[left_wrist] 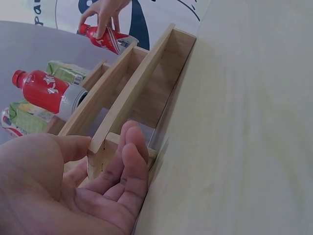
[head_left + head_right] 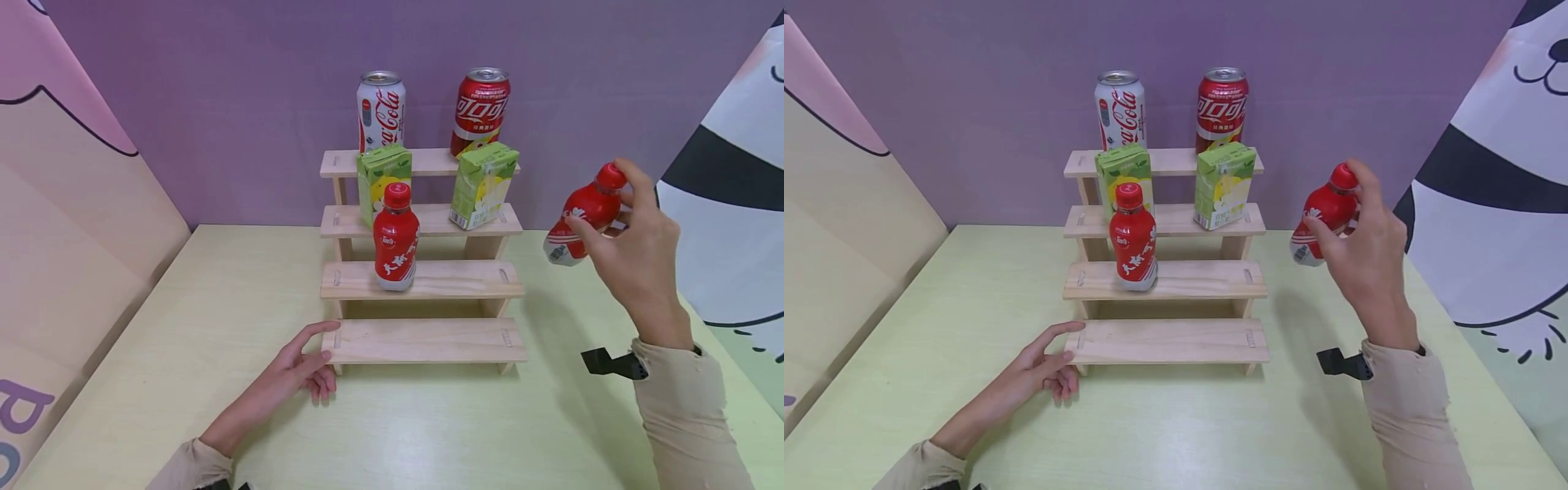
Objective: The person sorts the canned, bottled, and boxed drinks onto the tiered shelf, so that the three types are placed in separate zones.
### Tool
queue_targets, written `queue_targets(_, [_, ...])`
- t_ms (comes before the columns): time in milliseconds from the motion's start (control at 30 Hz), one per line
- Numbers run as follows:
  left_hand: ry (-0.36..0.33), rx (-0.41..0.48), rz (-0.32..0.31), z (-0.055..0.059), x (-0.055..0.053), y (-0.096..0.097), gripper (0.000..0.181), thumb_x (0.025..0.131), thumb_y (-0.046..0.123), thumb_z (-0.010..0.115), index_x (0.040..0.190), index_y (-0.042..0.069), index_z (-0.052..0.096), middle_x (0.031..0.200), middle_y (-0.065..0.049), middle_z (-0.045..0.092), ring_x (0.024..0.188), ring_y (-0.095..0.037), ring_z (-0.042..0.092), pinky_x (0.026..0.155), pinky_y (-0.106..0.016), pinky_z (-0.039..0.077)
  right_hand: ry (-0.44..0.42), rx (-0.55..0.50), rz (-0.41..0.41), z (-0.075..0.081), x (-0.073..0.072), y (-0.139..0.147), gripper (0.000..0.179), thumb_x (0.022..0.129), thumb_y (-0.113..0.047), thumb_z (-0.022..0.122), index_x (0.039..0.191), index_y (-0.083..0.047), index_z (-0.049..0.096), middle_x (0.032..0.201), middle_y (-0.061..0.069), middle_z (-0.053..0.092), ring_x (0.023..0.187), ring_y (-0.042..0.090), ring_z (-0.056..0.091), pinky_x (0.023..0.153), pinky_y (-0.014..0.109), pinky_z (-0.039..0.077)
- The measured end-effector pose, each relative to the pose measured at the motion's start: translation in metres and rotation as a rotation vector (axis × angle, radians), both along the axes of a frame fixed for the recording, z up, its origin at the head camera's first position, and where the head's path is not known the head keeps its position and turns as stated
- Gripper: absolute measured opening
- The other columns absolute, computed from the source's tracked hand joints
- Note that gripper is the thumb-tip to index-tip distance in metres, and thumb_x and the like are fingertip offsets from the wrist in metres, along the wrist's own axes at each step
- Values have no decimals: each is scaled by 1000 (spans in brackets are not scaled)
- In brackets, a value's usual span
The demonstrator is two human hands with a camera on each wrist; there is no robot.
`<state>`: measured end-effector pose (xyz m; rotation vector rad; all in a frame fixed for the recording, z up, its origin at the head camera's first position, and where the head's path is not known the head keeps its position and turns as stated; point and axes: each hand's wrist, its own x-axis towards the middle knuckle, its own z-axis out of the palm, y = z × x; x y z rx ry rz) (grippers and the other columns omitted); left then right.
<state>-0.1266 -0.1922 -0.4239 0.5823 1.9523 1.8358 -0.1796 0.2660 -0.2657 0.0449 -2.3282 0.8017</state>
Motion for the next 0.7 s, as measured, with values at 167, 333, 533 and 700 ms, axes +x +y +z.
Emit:
queue_targets(167, [-1, -9, -8, 1, 0, 0, 49, 108, 23, 47, 153, 24, 29, 84, -26, 66, 69, -29, 64, 61, -34, 56, -5, 0, 51, 11, 14, -9, 86, 87, -17, 79, 152, -44, 28, 144, 9, 54, 113, 43, 61, 91, 17, 48])
queue_targets(333, [-5, -13, -7, 4, 0, 0, 49, 108, 23, 47, 154, 23, 28, 84, -26, 65, 68, -28, 64, 61, -35, 56, 6, 9, 120, 16, 22, -21, 89, 83, -14, 82, 152, -40, 32, 139, 13, 58, 110, 44, 62, 80, 2, 41])
queue_targets(533, [-9, -7, -18, 4, -3, 1, 48, 107, 22, 47, 153, 23, 30, 85, -28, 65, 70, -30, 63, 60, -36, 56, 42, 15, 230, 12, 25, -35, 93, 78, -4, 85, 151, -35, 37, 137, 13, 59, 109, 44, 63, 78, 0, 40])
queue_targets(700, [-36, -7, -3, 2, -4, -2, 48, 106, 24, 50, 151, 24, 32, 86, -27, 65, 72, -31, 64, 61, -36, 56, 77, 56, 318, 8, 25, -52, 93, 77, 0, 84, 152, -30, 39, 136, 14, 59, 112, 40, 63, 81, 1, 40])
